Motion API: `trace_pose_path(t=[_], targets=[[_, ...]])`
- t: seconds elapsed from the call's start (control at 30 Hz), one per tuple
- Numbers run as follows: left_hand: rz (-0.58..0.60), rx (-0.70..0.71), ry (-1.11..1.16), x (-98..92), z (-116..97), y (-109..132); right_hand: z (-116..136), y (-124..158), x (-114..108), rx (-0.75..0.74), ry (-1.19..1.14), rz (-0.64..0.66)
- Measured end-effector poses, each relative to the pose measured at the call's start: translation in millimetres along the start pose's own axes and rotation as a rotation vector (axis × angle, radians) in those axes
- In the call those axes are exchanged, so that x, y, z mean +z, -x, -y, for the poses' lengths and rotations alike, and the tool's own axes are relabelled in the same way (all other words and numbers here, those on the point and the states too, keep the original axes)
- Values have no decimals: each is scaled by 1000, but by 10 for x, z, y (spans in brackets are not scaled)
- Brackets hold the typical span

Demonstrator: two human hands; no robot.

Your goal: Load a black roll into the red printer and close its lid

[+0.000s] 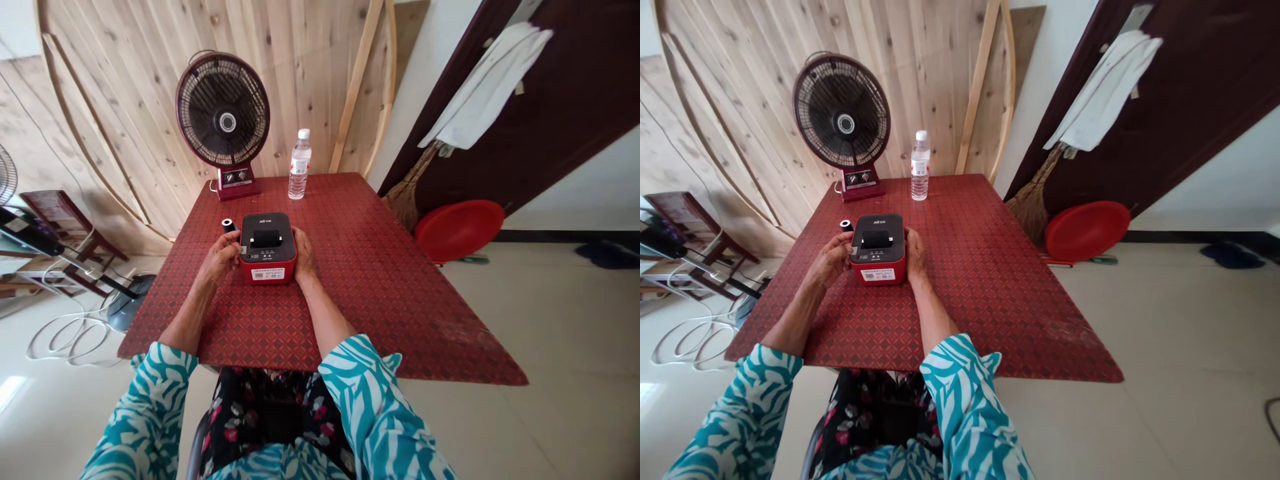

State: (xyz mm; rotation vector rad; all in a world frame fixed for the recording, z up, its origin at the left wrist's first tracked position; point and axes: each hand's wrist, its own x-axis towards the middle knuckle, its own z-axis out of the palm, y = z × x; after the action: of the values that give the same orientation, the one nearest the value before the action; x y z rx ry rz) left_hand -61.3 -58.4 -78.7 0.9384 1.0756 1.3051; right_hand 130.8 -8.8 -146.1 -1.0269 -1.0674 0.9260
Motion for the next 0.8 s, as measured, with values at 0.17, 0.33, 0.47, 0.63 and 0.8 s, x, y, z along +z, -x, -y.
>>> trace_pose_path(t=[0.17,0.33,0.47,0.63,0.8], targets=[[-2,-78,14,30,-26,-3,-81,-33,4,-16,-16,-9],[-47,-63,12,46,-17,2,-92,-31,-7,-30,-14,3],[-50,-55,23,44,-11,17,-58,-13,-14,-26,-9,3],[-64,-18,-6,50,0,25,-56,-24,-7,-39,-4,13],[-53,55,-105,-23,10,-9,-99,-63,8,-36,-14,10]])
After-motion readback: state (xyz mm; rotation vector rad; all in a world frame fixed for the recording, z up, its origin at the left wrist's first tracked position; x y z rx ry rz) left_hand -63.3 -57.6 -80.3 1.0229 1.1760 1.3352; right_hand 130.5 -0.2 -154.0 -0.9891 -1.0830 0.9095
